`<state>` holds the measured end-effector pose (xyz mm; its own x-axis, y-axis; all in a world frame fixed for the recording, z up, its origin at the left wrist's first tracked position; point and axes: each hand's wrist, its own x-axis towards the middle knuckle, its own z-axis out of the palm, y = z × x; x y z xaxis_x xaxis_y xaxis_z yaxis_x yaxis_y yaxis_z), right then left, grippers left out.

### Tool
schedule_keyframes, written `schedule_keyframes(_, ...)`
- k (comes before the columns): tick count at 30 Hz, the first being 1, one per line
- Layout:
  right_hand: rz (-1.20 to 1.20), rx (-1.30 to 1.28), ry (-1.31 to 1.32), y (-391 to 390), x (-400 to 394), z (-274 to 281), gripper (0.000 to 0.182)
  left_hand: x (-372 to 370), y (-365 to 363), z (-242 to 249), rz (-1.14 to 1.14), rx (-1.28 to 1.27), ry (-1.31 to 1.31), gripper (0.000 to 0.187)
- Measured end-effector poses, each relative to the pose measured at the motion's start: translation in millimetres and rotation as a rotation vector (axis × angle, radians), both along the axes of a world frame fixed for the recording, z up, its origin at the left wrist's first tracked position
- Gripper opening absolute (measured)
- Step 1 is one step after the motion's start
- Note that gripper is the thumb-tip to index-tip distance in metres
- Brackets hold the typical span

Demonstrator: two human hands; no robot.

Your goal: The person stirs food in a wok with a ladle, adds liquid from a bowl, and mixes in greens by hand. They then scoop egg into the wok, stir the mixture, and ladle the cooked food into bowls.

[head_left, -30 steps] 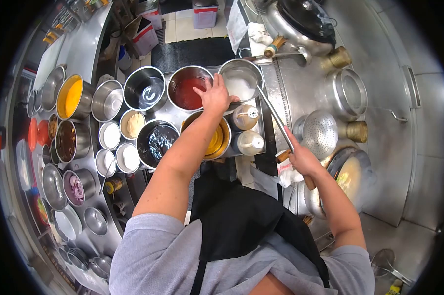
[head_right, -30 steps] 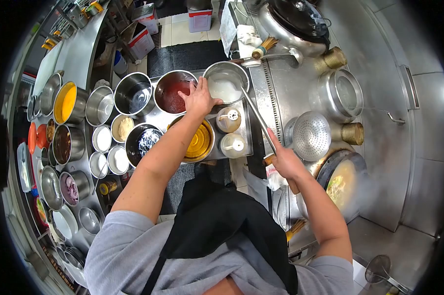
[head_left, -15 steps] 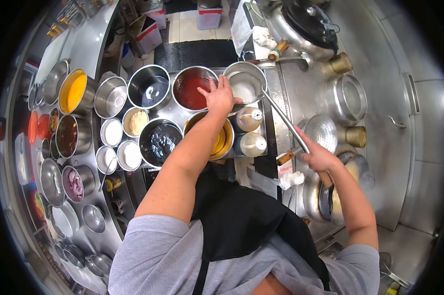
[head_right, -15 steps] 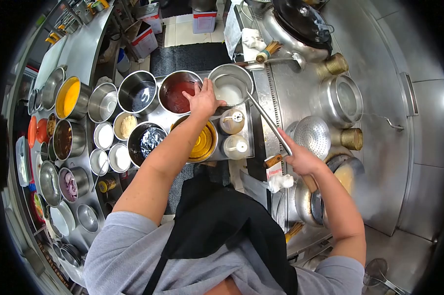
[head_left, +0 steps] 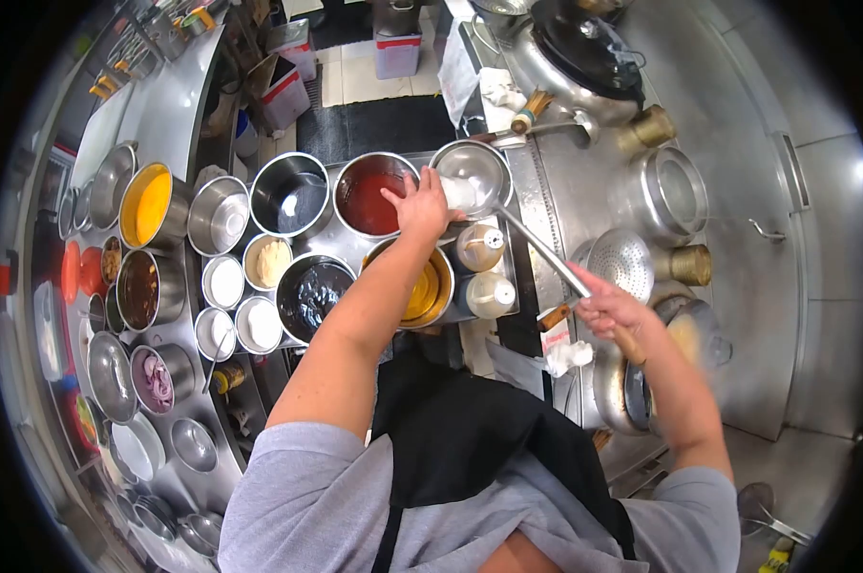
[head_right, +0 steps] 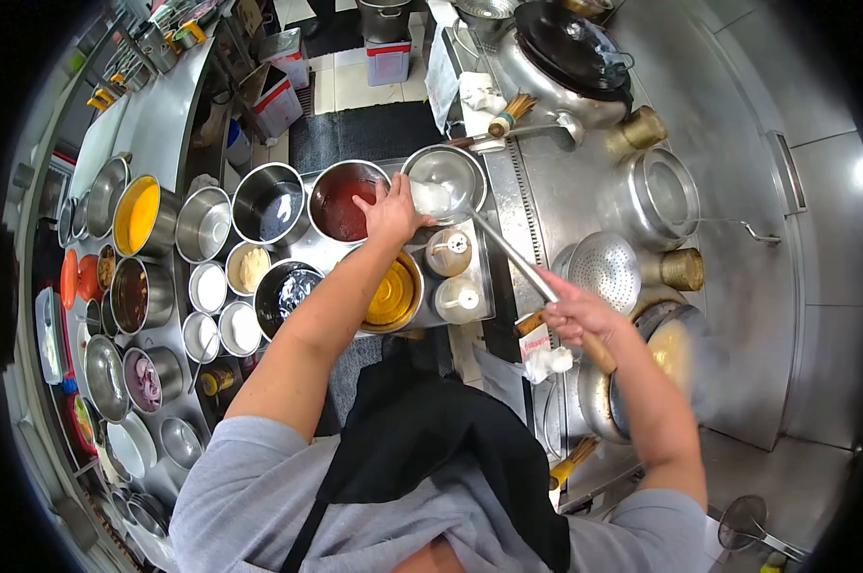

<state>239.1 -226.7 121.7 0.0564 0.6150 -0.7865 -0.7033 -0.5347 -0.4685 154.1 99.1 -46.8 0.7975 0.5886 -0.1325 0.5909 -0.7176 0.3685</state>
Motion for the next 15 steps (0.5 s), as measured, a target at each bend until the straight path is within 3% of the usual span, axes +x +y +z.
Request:
schedule_keyframes(5,-0.164,0.251,0.11,-24,-54,-42,0.084,-7,-3,7,-0.014,-0.073,-0.002,0.104)
schedule_keyframes(11,-0.231,0.371,0.016,-21,-90,-58,0.091,-44,-15,-13,-0.042,-0.202,-0.381,0.094)
schedule_keyframes(15,-0.243,0.4,-0.105,-15,-97,-65,0.091,-78,-17,-12,-0.059,-0.28,-0.476,0.08)
